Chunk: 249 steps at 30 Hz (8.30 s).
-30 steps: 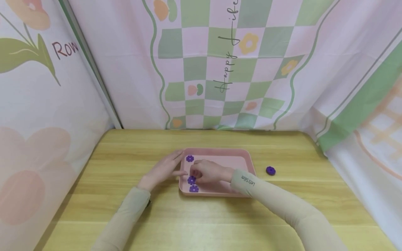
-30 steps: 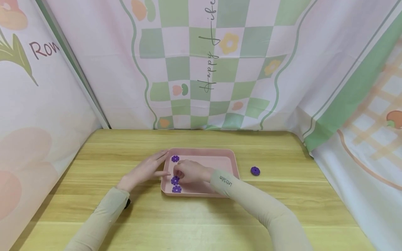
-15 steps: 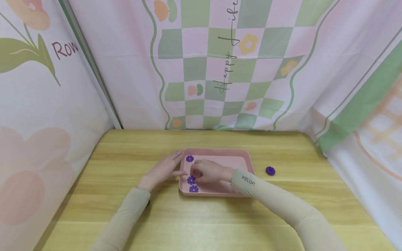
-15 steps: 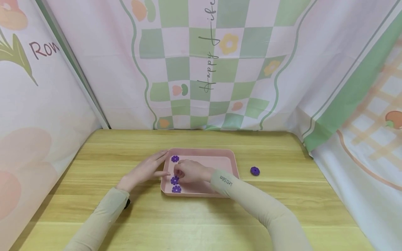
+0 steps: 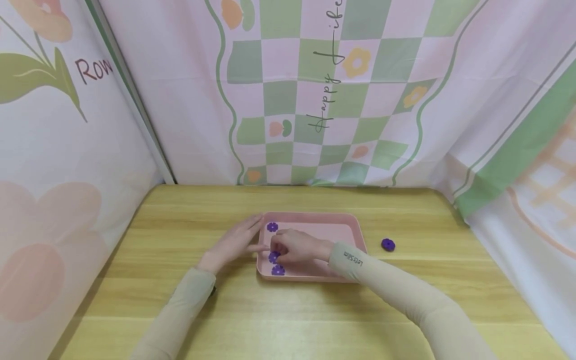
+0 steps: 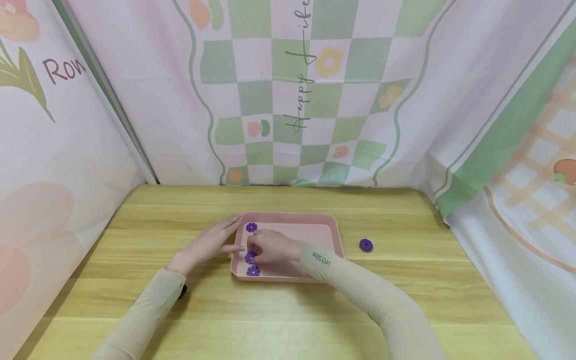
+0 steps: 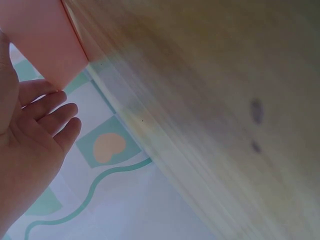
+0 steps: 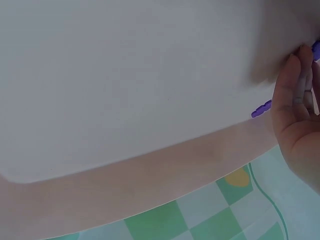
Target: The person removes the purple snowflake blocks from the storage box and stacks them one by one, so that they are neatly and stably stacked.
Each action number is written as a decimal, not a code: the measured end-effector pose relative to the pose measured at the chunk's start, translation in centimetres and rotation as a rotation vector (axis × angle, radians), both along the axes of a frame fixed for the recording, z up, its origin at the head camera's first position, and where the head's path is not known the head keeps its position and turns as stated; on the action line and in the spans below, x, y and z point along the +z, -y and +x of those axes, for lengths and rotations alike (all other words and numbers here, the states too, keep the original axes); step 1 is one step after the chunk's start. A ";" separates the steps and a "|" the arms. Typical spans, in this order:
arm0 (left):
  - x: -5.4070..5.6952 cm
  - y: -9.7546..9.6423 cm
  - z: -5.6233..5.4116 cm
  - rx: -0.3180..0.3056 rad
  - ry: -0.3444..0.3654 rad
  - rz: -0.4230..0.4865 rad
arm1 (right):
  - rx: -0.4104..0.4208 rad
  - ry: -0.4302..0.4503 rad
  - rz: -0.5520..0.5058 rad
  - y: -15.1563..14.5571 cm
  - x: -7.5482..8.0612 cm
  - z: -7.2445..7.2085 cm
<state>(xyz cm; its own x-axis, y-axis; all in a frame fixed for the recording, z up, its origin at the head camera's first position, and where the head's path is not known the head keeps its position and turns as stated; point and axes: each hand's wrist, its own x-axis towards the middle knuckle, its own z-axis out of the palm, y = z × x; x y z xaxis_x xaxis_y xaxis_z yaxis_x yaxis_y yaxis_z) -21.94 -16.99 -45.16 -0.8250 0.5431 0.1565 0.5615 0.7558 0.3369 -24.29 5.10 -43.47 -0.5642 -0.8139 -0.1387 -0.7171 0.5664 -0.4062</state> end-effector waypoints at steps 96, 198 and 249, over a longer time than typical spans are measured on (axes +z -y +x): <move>0.4 -0.3 0.6 0.011 -0.004 -0.007 | -0.193 -0.074 -0.092 -9.6 2.9 -1.1; 0.1 -0.4 0.5 0.012 -0.012 -0.009 | -0.497 -0.183 -0.077 -27.3 1.1 0.5; 0.5 -0.3 0.4 0.014 0.022 -0.013 | -0.122 -0.173 -0.150 -13.1 3.0 -0.7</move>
<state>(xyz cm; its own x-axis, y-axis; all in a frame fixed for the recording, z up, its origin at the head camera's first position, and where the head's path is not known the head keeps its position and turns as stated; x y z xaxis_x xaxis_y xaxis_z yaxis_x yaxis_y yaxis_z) -21.50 -16.68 -44.70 -0.8357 0.5333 0.1311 0.5432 0.7680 0.3392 -25.02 18.16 -40.46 -0.6645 -0.7424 0.0853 -0.7131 0.5958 -0.3694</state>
